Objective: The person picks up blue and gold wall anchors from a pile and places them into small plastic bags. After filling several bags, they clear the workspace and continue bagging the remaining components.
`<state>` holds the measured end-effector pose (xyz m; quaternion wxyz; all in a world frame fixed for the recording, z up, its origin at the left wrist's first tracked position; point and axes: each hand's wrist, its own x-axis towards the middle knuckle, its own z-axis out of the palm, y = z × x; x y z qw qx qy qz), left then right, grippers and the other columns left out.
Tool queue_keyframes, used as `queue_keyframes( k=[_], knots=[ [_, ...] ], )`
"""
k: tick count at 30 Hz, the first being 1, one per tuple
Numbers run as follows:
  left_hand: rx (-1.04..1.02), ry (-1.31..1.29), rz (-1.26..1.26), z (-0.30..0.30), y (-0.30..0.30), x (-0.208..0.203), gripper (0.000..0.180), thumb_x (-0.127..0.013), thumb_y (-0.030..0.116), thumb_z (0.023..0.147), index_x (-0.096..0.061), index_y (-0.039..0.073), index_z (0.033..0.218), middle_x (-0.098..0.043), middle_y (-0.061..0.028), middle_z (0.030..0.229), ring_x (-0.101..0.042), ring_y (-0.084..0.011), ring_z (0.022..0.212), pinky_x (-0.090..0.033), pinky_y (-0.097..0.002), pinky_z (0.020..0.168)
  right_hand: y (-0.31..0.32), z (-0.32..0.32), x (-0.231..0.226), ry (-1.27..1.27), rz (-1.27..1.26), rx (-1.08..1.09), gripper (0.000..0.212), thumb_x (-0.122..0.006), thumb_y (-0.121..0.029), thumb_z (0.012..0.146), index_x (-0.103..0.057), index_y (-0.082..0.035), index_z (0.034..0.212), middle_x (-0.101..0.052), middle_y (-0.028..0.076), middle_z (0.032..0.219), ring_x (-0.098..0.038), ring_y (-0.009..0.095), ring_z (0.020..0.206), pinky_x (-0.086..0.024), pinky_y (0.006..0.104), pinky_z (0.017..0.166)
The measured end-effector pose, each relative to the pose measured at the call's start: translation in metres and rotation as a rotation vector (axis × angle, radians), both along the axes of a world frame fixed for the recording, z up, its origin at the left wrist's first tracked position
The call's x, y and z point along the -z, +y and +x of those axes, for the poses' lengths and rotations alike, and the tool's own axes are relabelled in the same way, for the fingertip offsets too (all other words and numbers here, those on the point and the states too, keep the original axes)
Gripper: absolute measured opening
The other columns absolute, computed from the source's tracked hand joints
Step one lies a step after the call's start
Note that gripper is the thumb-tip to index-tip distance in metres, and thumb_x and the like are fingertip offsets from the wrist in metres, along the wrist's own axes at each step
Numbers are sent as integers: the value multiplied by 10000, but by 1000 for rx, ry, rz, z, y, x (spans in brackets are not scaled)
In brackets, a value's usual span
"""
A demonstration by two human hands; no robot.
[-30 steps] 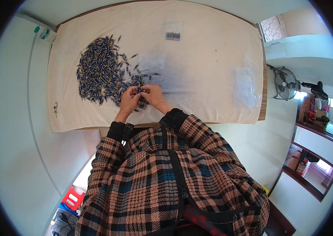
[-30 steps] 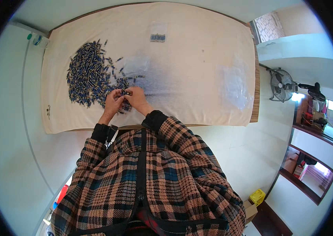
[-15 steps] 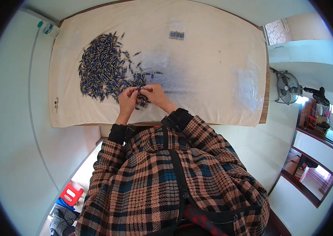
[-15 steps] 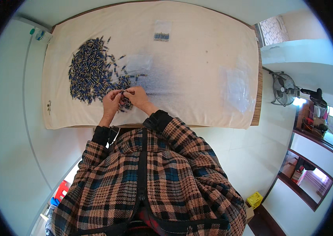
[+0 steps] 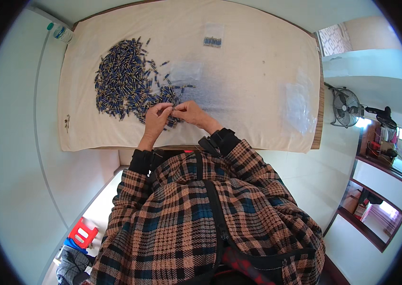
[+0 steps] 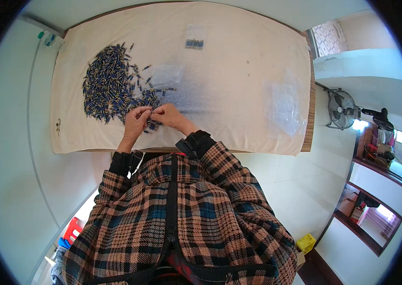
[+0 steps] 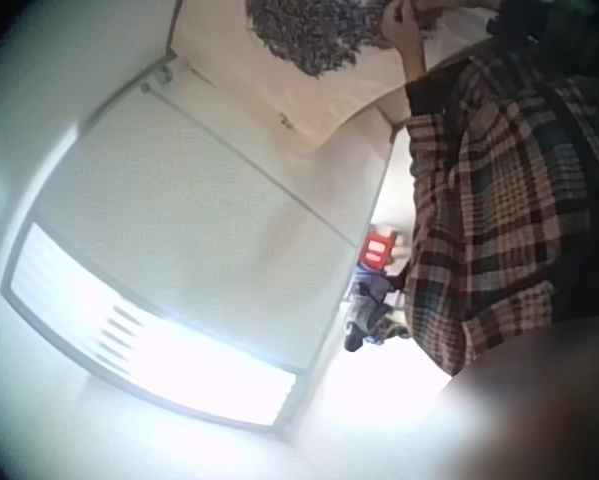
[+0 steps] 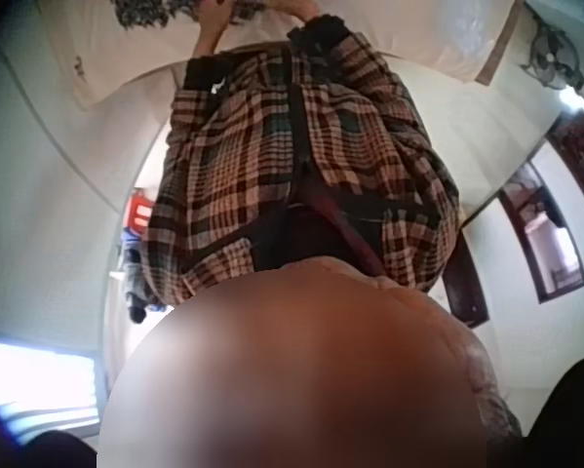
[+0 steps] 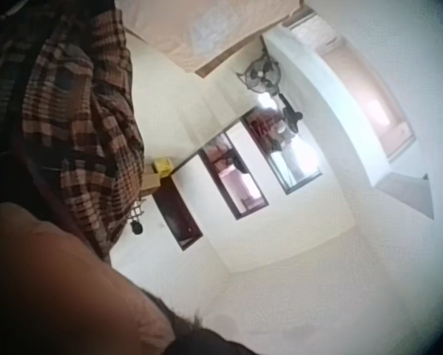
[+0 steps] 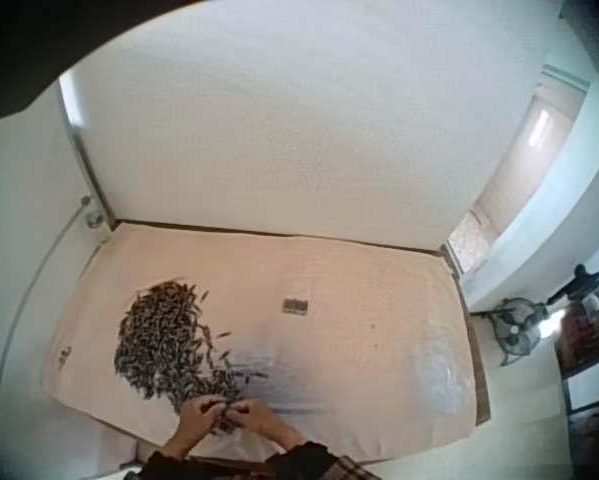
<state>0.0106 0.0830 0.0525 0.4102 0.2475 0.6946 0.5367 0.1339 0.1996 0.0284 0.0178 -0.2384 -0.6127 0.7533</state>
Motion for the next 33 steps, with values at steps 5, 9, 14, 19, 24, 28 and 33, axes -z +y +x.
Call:
queue_keyframes(
  k=[5,9,14,19,24,28,33],
  knots=[
    [-47,-121,-68,-5,-8,-2,141,-616,138,840,-634,6,888,-573,3,628,-480,-50,469,-372,-190,407,-1,6,-26,-112,-152,30,190,-669,-250,819,-687,-63,843,-524,-58,631,-421,28,539,-287,198,430],
    [-24,-184,-137,-10,-16,-4,115,-615,137,851,-627,25,877,-532,12,582,-437,-45,441,-327,-183,397,-2,12,-25,-175,-291,304,193,-676,-257,816,-681,-65,839,-550,-52,660,-436,31,527,-280,193,423],
    [65,-237,-169,-1,-20,-3,113,-613,117,837,-627,15,885,-541,18,598,-463,-45,463,-352,-184,394,-4,13,-11,-164,-369,368,186,-679,-261,819,-664,-76,822,-573,-44,689,-488,33,560,-301,184,437],
    [29,-307,-125,8,-19,-3,147,-604,97,841,-612,-1,950,-556,12,646,-462,-46,482,-350,-179,405,-15,8,-12,-123,-397,469,178,-677,-260,824,-662,-82,823,-579,-37,687,-515,34,603,-322,179,457],
    [9,-358,-71,7,-20,-3,186,-591,80,852,-590,-16,1011,-564,12,701,-454,-46,511,-348,-179,426,-17,7,-14,-94,-391,489,178,-658,-225,836,-667,-51,872,-606,-22,725,-526,39,618,-371,189,488],
    [13,-270,-82,0,-22,-4,200,-602,58,826,-600,-14,1012,-575,11,704,-478,-43,540,-382,-182,463,-11,4,-18,-140,-68,425,193,-667,-187,802,-655,-5,862,-625,9,697,-532,47,579,-414,203,510],
    [92,-96,-40,1,-13,-7,204,-603,47,814,-606,-14,1009,-587,11,718,-489,-36,570,-406,-181,506,-7,6,-2,52,322,316,200,-666,-159,789,-645,13,887,-627,7,704,-514,30,586,-422,203,520]
  ],
)
